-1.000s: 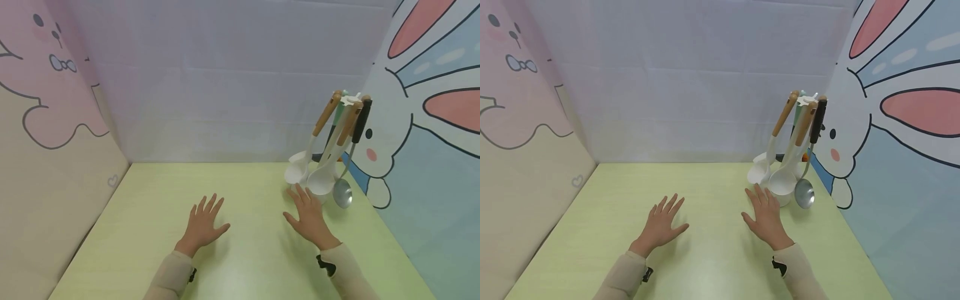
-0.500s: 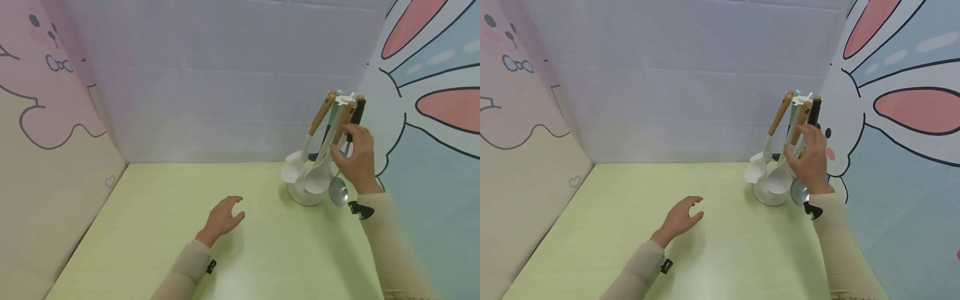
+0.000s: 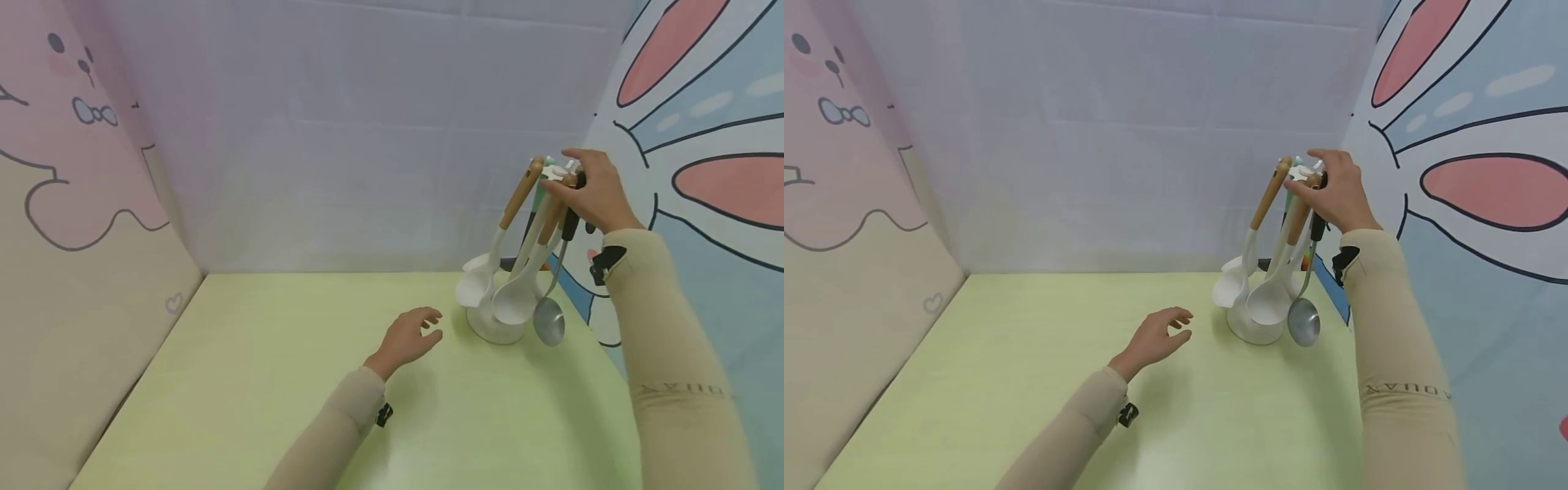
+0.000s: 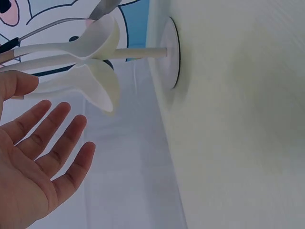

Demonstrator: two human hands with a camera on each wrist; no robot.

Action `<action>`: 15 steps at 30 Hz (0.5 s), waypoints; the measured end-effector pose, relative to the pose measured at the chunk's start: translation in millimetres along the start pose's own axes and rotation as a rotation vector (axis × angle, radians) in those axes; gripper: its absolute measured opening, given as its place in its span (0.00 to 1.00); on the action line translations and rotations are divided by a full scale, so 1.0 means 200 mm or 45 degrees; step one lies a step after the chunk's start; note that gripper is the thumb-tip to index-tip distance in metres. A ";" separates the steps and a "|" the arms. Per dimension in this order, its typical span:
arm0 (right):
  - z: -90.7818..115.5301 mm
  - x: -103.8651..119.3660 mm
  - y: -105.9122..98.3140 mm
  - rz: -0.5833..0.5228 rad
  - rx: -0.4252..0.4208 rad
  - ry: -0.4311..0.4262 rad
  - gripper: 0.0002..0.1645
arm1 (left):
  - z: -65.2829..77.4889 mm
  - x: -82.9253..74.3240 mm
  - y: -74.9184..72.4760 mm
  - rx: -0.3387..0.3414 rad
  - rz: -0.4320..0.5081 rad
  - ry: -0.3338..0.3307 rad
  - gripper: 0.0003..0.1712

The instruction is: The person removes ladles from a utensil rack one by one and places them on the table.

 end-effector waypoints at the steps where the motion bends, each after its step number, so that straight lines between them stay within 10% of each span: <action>1: -0.01 0.00 0.01 0.001 0.037 0.006 0.47 | -0.03 -0.01 0.01 0.000 0.007 0.006 0.18; 15: -0.07 -0.04 0.04 -0.098 -0.019 0.087 0.40 | -0.19 -0.17 0.00 0.000 0.042 0.111 0.20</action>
Point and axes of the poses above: each hand's wrist, its own z-axis away from the middle knuckle, its own y-axis out of the palm, x = y × z, the point moved 7 cm from there along -z, towards the middle knuckle, and after that the axes turned 15 degrees about z, right-handed, at the moved point
